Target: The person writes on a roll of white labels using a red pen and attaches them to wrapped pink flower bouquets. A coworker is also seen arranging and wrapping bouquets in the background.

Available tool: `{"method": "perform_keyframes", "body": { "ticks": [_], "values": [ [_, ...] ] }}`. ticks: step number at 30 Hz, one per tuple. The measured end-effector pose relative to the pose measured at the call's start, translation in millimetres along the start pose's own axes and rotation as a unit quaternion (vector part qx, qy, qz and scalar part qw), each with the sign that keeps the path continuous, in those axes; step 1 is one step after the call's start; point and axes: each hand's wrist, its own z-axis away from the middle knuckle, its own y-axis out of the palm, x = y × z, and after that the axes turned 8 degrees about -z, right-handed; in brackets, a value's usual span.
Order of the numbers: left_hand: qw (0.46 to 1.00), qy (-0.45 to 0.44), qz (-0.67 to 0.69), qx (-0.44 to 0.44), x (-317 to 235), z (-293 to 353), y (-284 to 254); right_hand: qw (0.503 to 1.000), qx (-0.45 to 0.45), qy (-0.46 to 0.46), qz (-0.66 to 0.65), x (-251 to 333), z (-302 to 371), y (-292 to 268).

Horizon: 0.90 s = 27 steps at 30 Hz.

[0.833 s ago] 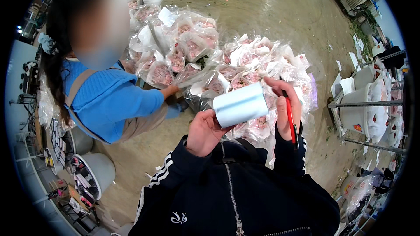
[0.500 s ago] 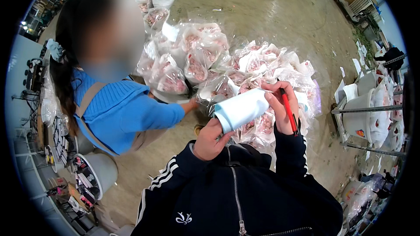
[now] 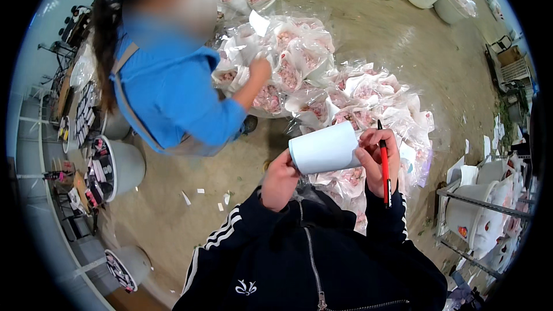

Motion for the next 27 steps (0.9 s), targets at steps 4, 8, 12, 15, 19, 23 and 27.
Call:
{"method": "perform_keyframes", "body": {
  "ticks": [4, 8, 12, 15, 19, 23, 27],
  "values": [
    [0.998, -0.034, 0.038, -0.022, -10.7, 10.1, -5.3, 0.997, 0.044, -0.02, 0.056, 0.2, 20.2, 10.0],
    [0.953, 0.144, -0.263, -0.03, -25.2, 40.5, -3.2, 0.987, -0.032, -0.084, 0.137, 0.3, 37.9, 26.8],
    [0.88, 0.222, -0.418, -0.038, -34.4, 68.1, -12.3, 0.979, -0.086, -0.147, 0.115, 11.2, 59.7, 61.6],
    [0.845, 0.235, -0.48, -0.017, -49.7, 93.9, -10.8, 0.995, -0.009, -0.093, 0.042, 1.5, 79.9, 104.1],
    [0.84, 0.239, -0.488, 0.012, -54.6, 119.6, -24.7, 0.966, 0.12, -0.176, 0.146, 1.2, 80.9, 136.8],
    [0.893, 0.246, -0.376, -0.027, -47.6, 138.6, -24.8, 0.966, 0.15, -0.159, 0.138, -3.2, 91.8, 148.9],
    [0.86, 0.281, -0.421, -0.067, -49.9, 142.1, -17.9, 0.975, 0.147, -0.131, 0.103, -0.2, 92.8, 157.0]
  ]
}}
